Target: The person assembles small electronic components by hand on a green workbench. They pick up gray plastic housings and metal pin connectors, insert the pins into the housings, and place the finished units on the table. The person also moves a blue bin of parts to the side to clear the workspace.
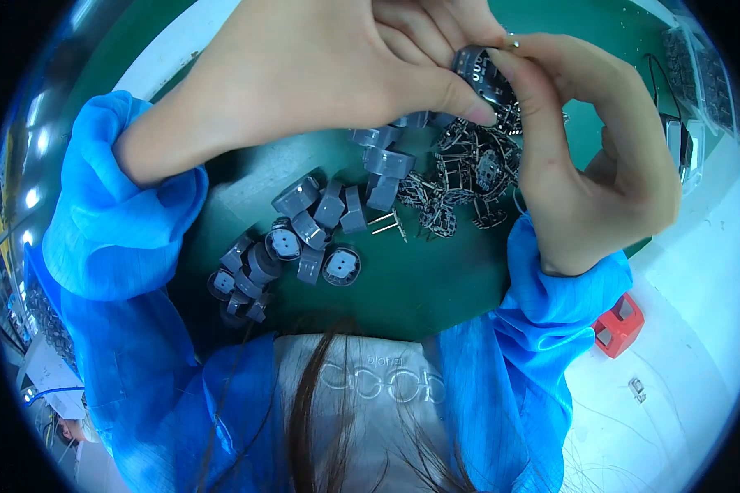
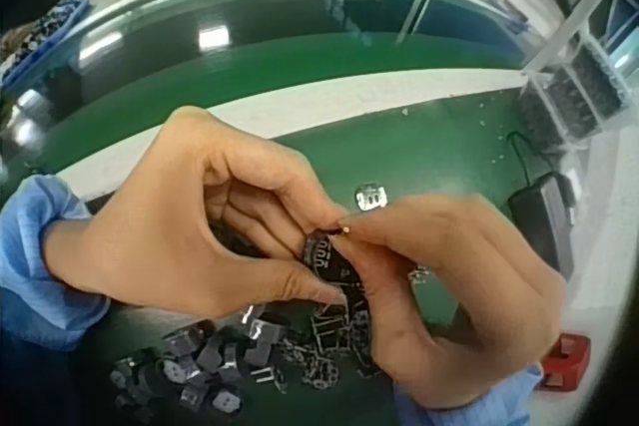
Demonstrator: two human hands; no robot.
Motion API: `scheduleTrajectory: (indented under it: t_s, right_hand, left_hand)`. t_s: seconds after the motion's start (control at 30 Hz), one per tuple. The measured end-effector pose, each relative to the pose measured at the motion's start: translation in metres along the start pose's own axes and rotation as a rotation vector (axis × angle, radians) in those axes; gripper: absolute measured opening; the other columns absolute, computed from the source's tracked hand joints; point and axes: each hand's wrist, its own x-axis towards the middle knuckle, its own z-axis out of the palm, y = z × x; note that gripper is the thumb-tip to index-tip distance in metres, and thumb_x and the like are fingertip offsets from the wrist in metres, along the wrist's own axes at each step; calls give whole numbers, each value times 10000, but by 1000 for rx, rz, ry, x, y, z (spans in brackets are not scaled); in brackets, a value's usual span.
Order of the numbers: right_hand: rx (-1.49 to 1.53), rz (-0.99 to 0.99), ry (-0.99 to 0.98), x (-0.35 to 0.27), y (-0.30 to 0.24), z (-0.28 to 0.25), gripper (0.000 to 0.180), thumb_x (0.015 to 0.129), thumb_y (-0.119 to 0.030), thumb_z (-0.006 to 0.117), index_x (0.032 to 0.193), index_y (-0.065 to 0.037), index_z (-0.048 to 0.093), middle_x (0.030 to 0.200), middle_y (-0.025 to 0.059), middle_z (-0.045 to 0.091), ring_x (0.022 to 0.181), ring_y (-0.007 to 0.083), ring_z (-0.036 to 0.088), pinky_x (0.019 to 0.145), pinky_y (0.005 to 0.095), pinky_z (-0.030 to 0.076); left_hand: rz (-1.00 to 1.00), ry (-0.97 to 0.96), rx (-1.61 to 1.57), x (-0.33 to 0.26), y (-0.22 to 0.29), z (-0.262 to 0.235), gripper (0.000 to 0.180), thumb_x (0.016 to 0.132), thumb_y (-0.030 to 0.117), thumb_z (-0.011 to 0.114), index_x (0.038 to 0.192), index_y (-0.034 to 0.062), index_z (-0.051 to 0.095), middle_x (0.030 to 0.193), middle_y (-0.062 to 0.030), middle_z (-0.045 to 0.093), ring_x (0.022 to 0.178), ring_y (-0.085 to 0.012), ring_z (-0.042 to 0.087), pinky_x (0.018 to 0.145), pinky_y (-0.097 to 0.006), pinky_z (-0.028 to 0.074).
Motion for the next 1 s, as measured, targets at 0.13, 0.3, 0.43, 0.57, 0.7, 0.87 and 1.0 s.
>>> scheduleTrajectory:
  t_s: [0.13, 0.3, 0.43, 0.57, 0.7, 0.87, 1.0]
  right_hand:
    - [-88, -101, 48, 4, -5, 3, 183, 702, 121, 743, 851, 20, 710, 823, 98, 690, 687, 158, 635, 621, 244, 502]
    - [-100, -188, 82, 5, 6, 6, 206, 698, 84, 760, 880, -4, 720, 821, 100, 691, 689, 161, 634, 635, 253, 504]
    - [90, -16, -9, 6, -2, 8, 216, 746, 86, 711, 952, 28, 683, 874, 118, 685, 758, 168, 638, 694, 257, 507]
    - [343, 322, -84, 3, -15, 9, 233, 794, 87, 662, 1025, 60, 646, 927, 136, 679, 828, 174, 641, 754, 262, 509]
    - [493, 495, -104, 8, -20, 13, 256, 842, 89, 613, 1097, 93, 609, 980, 154, 672, 898, 180, 644, 813, 267, 512]
    - [509, 508, -94, 17, -10, 20, 264, 879, 79, 585, 1143, 100, 600, 1016, 153, 674, 944, 175, 647, 844, 265, 514]
    - [56, 449, -163, 25, 5, 10, 257, 831, -9, 684, 1076, 60, 651, 920, 124, 687, 839, 149, 639, 739, 264, 505]
  left_hand:
    - [-18, 73, 57, -1, 13, 8, 256, 748, -37, 774, 982, -74, 677, 860, -149, 703, 781, -118, 686, 709, -210, 573]
    - [-219, 33, -151, 2, 13, 2, 228, 772, -33, 719, 994, -65, 680, 868, -143, 704, 776, -115, 684, 702, -197, 552]
    - [-298, 9, -251, 3, 12, -15, 246, 766, -18, 715, 1006, -60, 678, 858, -137, 703, 766, -115, 683, 693, -199, 548]
    - [-83, 110, -88, -1, 7, -4, 246, 752, 3, 728, 987, -50, 678, 852, -137, 696, 750, -114, 677, 685, -206, 546]
    - [98, 191, -55, 3, 2, 0, 246, 751, 6, 713, 989, -39, 670, 844, -133, 683, 719, -110, 659, 666, -214, 538]
    - [-9, 284, 347, 11, 20, 8, 249, 762, -4, 681, 1006, -49, 662, 819, -126, 680, 701, -100, 643, 646, -211, 522]
    - [-90, 205, 345, 36, -31, -56, 212, 785, 18, 670, 972, -82, 684, 827, -155, 704, 733, -141, 675, 693, -229, 542]
